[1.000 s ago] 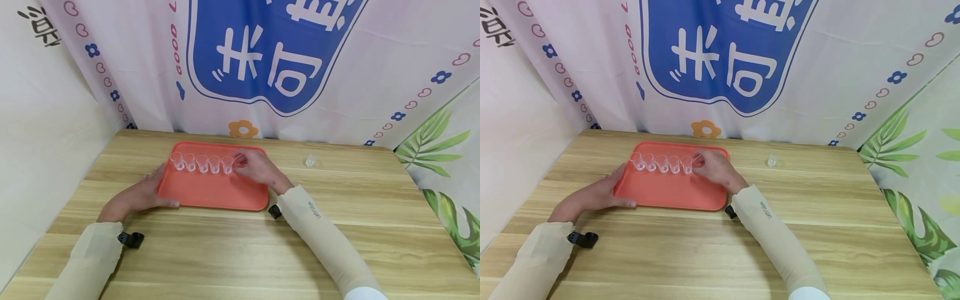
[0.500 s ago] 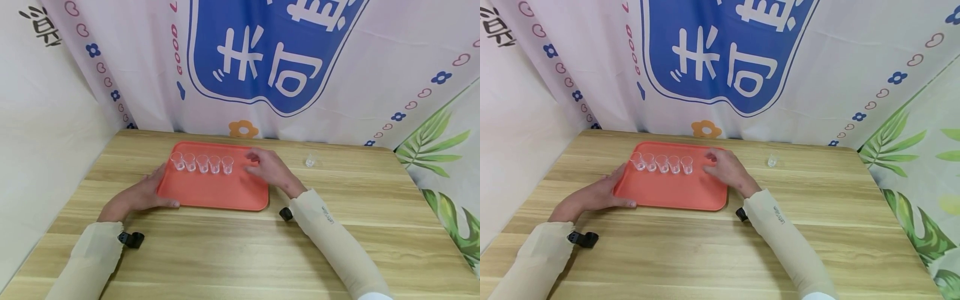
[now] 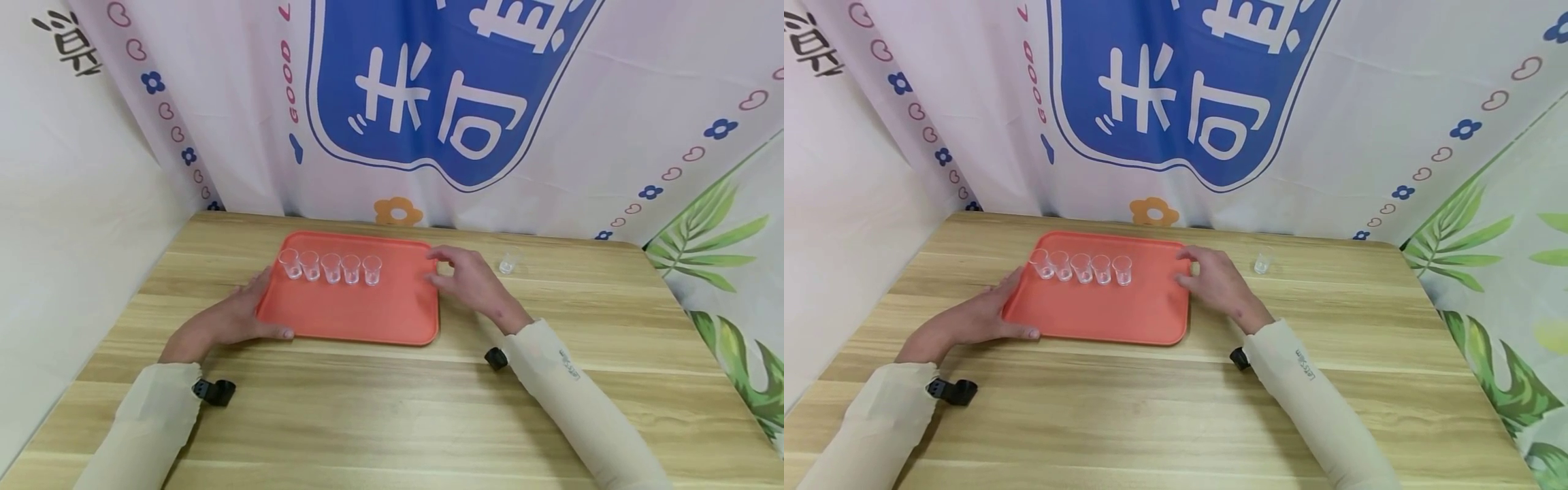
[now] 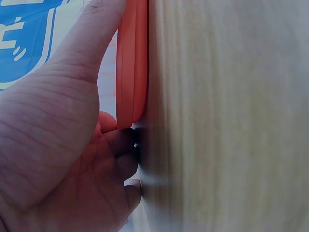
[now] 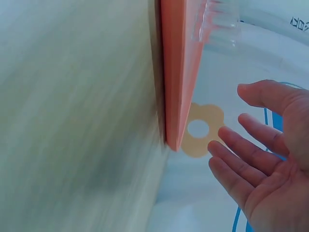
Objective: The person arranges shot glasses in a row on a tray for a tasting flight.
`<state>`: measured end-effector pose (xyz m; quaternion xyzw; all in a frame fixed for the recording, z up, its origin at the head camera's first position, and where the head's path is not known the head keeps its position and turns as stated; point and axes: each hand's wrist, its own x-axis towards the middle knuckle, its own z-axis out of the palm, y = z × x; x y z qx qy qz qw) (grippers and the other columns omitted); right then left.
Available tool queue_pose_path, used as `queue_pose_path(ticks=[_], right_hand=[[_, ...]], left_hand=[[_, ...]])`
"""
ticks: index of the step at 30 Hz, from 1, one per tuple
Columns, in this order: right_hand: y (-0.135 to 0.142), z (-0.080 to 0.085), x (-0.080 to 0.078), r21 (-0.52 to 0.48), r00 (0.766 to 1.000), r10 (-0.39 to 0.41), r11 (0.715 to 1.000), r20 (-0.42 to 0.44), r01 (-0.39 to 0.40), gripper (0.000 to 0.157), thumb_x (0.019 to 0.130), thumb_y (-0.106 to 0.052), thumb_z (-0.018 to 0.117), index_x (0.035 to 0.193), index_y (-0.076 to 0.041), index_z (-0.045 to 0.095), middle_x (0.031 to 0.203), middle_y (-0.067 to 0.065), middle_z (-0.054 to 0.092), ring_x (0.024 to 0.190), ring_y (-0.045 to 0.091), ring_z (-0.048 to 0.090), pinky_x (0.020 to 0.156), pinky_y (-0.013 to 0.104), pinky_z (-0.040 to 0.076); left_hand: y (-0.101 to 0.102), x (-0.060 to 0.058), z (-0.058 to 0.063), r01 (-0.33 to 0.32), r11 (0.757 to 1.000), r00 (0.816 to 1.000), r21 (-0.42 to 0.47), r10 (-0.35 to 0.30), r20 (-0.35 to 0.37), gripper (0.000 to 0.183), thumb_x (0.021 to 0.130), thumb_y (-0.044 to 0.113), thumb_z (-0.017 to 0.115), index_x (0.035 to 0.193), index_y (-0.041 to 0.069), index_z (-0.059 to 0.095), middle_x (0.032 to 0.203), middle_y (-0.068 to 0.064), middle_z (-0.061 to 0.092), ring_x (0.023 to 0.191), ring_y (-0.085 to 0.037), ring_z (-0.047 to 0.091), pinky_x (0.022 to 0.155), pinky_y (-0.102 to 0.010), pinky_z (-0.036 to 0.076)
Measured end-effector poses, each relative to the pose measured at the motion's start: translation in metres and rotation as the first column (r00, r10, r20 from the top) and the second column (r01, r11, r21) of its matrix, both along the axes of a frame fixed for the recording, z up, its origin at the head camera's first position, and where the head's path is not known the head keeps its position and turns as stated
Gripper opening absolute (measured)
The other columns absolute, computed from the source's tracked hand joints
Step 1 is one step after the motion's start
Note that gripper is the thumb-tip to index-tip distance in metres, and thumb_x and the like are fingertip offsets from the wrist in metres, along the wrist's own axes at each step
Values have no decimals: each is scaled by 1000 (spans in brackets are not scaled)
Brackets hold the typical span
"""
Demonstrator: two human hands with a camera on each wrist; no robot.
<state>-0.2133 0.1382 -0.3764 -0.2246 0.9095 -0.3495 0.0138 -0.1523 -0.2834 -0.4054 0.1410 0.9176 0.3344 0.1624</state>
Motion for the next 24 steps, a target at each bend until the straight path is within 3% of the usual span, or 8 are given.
queue_pose_path(ticks=[5,15,24], right_hand=[[14,3,1,-22,998,-25,999,-58,24,39,93,-13,78,129,-1,67,128,17,68,121,37,62,103,50,50],[50,10,-2,-38,987,-94,995,-129,89,44,95,-16,77,134,1,64,133,16,66,124,34,60,105,49,48],[86,9,-12,-66,974,-204,978,-102,198,52,98,-19,74,141,1,55,141,21,58,132,41,51,111,54,40]], left_hand=[[-1,1,1,-3,1000,1000,0,3,2,132,82,49,85,165,9,-9,168,-28,4,152,-51,1,114,-75,2],[-1,0,-1,3,1000,1000,9,-3,-3,131,81,49,85,165,10,-8,168,-26,6,152,-50,2,113,-76,2],[0,0,1,6,1000,1000,1,-6,-1,132,81,49,85,164,8,-9,168,-27,4,152,-49,1,114,-75,2]])
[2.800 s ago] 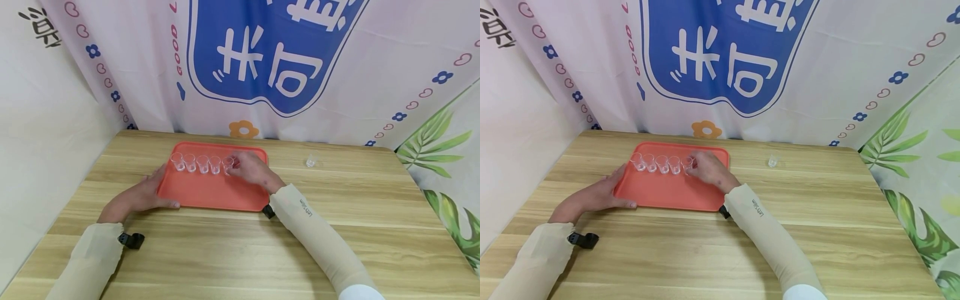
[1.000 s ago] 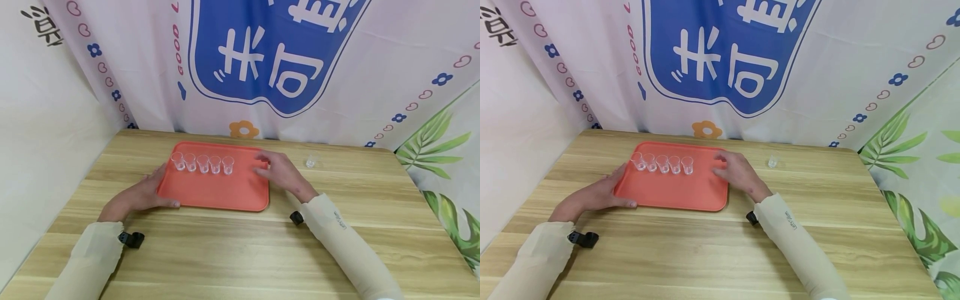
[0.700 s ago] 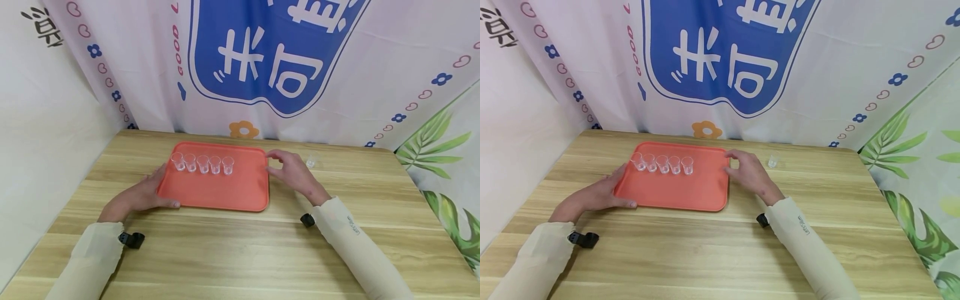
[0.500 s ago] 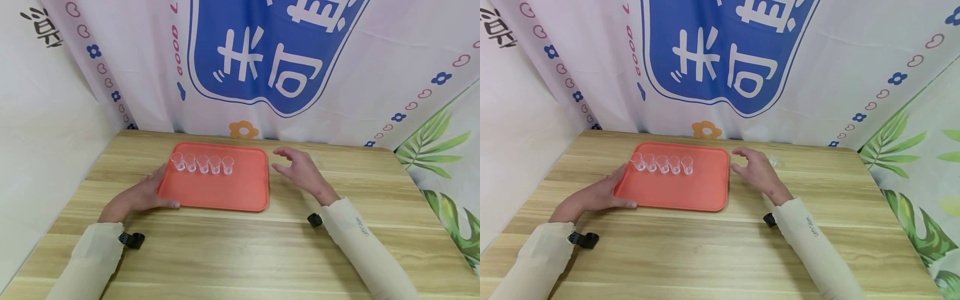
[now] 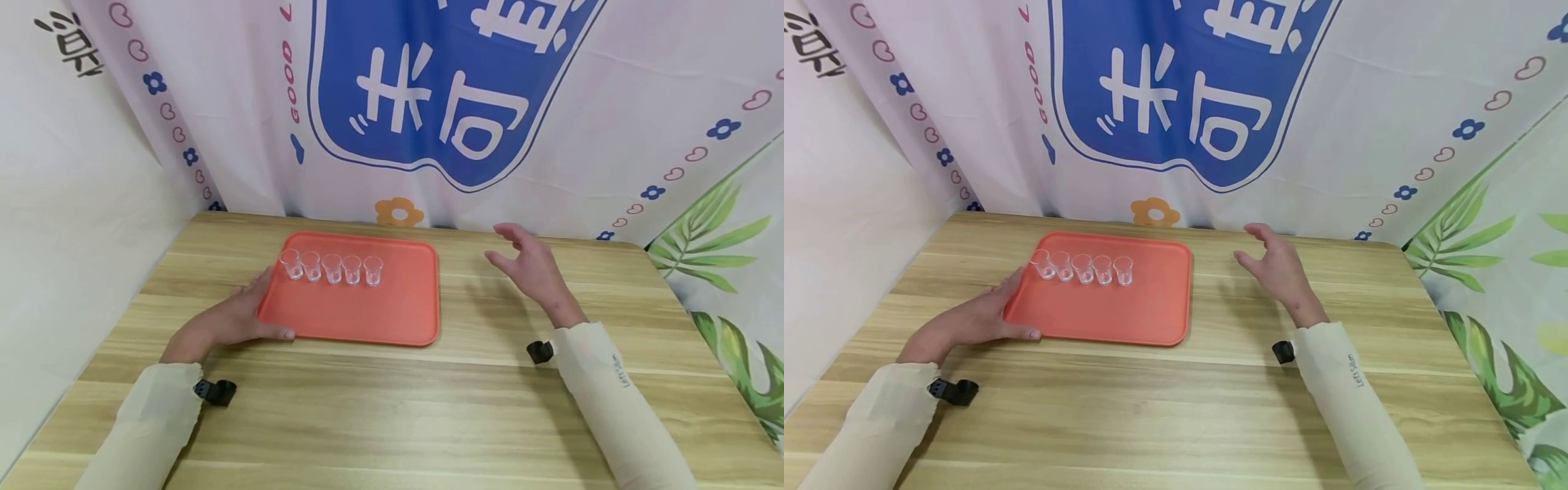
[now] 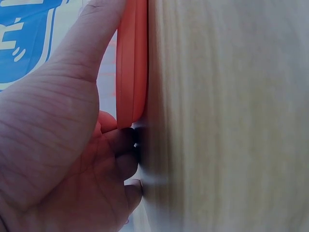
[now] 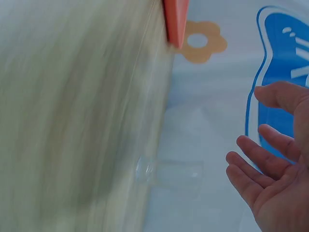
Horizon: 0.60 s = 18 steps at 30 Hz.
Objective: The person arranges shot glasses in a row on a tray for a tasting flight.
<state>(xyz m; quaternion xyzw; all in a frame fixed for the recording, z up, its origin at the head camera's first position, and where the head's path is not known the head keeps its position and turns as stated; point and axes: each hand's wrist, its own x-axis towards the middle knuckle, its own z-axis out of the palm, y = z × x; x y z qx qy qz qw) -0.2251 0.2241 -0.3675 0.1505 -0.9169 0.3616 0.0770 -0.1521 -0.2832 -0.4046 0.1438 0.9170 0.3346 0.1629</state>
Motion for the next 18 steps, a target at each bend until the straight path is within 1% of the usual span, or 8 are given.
queue_pose_path(ticks=[7,13,18], right_hand=[[16,-4,-5,-12,998,-48,999,40,49,52,98,-21,74,142,0,56,144,21,56,134,43,49,111,55,39],[25,-7,-6,5,995,-83,997,57,83,51,99,-21,73,142,1,56,149,23,51,135,48,45,110,60,38],[30,-9,-9,14,992,-91,996,89,90,58,99,-21,71,147,4,49,153,26,44,138,49,41,109,63,37]], left_hand=[[-1,0,-2,-3,1000,1000,3,3,0,133,81,50,85,165,8,-9,169,-26,4,153,-48,1,114,-74,2],[-1,0,-2,-2,1000,1000,1,2,-3,132,81,50,85,165,8,-8,169,-25,4,153,-48,2,114,-75,3],[-1,1,0,-13,999,1000,-29,13,6,134,81,54,85,164,7,-10,168,-27,2,153,-46,0,117,-70,2]])
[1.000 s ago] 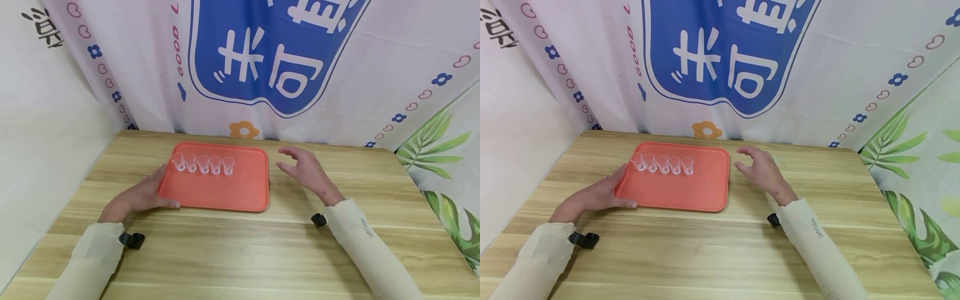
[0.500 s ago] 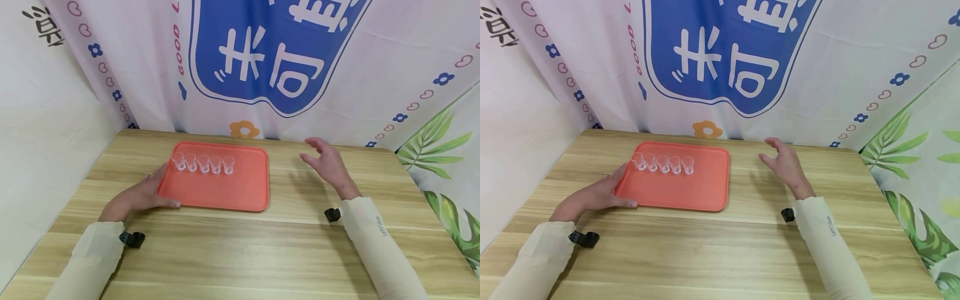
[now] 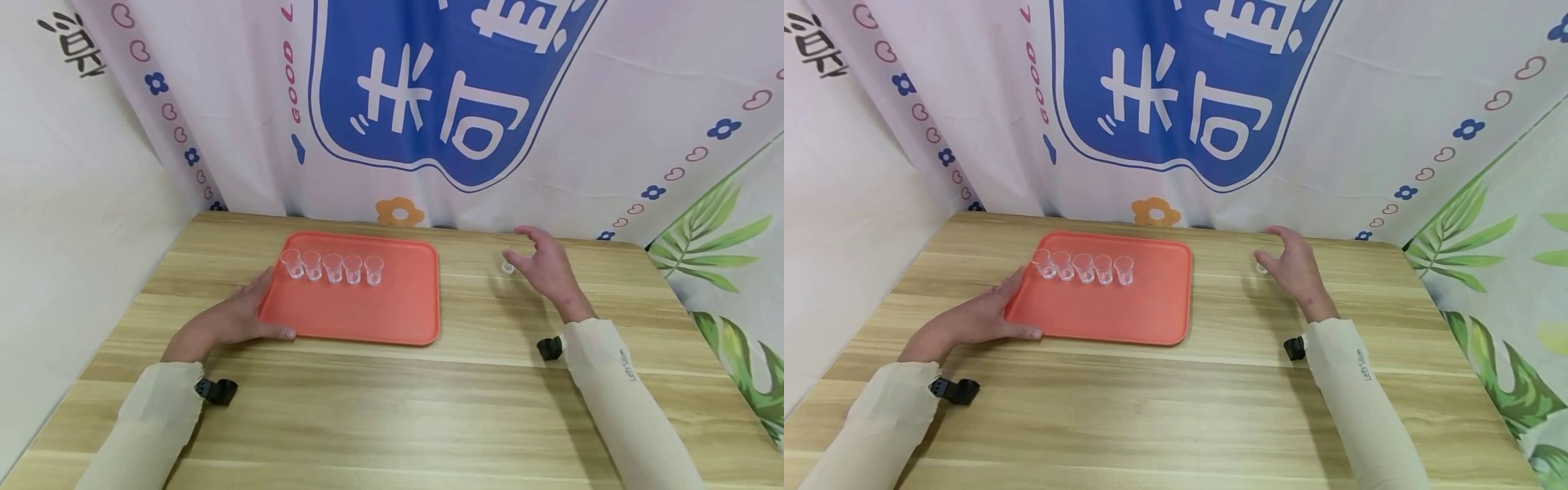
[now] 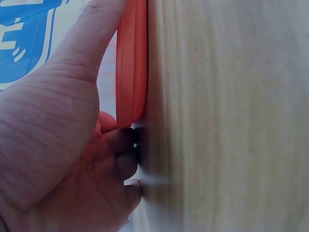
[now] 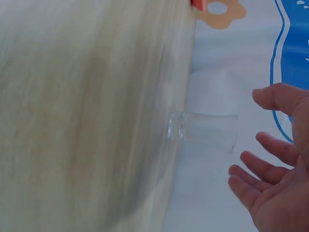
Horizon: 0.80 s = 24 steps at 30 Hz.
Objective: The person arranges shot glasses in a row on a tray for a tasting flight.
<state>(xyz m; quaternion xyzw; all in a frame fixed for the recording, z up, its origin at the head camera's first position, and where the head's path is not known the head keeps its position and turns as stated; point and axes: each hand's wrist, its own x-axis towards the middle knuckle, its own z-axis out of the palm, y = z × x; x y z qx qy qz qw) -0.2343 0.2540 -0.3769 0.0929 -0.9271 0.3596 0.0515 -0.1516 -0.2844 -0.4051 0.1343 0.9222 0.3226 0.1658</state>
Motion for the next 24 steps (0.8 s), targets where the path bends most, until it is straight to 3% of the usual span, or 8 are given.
queue_pose_path(ticks=[9,16,24], right_hand=[[3,-10,-5,-21,983,2,1000,183,2,76,102,-20,66,160,1,22,159,31,32,141,51,37,111,61,37],[5,-16,-7,3,983,19,1000,181,-20,67,103,-17,62,156,5,27,150,36,42,133,51,48,110,58,40],[3,-19,-7,39,978,2,999,210,-10,63,106,-24,59,154,5,32,144,30,52,131,47,52,110,58,40]], left_hand=[[-1,0,2,0,1000,1000,-3,0,3,134,81,54,85,164,7,-10,168,-27,3,153,-46,-1,118,-70,2],[-1,0,1,-2,1000,1000,-3,2,8,135,81,54,85,164,7,-10,168,-27,3,154,-46,-1,118,-69,1],[-1,1,0,1,1000,1000,17,-2,4,134,81,52,85,164,6,-9,168,-27,4,154,-46,0,117,-70,2]])
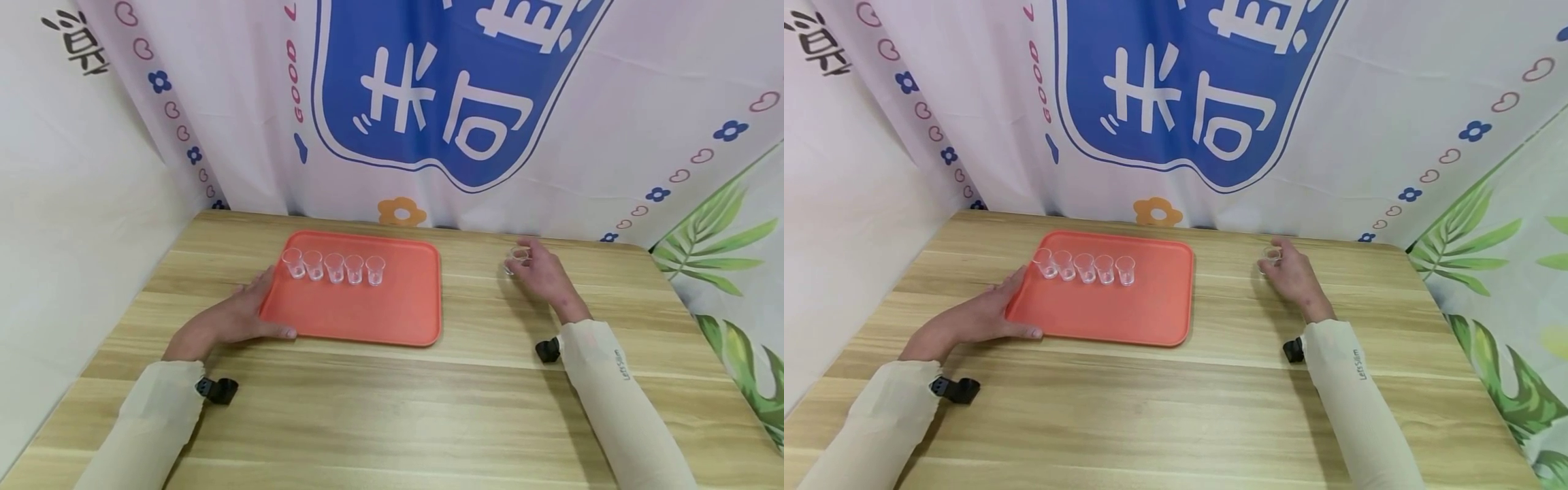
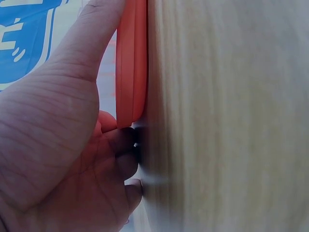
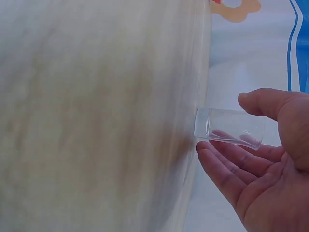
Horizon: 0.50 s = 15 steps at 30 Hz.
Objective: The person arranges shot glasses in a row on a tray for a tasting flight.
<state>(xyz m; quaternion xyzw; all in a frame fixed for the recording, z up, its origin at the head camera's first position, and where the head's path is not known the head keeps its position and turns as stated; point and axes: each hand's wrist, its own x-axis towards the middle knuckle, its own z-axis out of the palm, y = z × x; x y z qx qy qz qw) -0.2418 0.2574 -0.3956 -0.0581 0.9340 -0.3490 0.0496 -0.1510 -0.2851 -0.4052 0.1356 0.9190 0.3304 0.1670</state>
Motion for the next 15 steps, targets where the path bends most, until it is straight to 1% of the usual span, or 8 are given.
queue_pose_path(ticks=[4,8,12,15], right_hand=[[1,0,1,14,1000,1,1000,9,-1,62,105,-23,61,153,7,34,144,31,52,130,47,52,109,59,40],[2,-1,1,45,1000,10,999,1,-10,61,104,-21,62,149,10,36,136,34,56,124,47,55,106,59,43],[3,-3,0,73,1000,10,997,-1,-10,55,104,-19,62,145,11,39,129,35,58,120,47,56,104,59,44],[4,-4,0,71,1000,10,997,6,-10,51,104,-16,62,143,10,41,130,34,58,122,46,56,105,58,44]], left_hand=[[0,0,0,3,1000,1000,5,-3,-6,134,80,53,86,164,8,-9,168,-27,4,154,-46,0,117,-70,2],[0,1,0,-2,1000,1000,2,2,-1,134,80,53,86,165,8,-9,168,-26,5,154,-45,0,118,-69,2],[1,1,1,-4,1000,1000,-1,4,3,134,80,53,86,164,7,-8,168,-27,5,154,-46,0,118,-69,2],[1,1,2,-4,1000,1000,-1,5,5,134,80,52,86,164,6,-8,168,-27,5,153,-46,0,118,-69,2]])
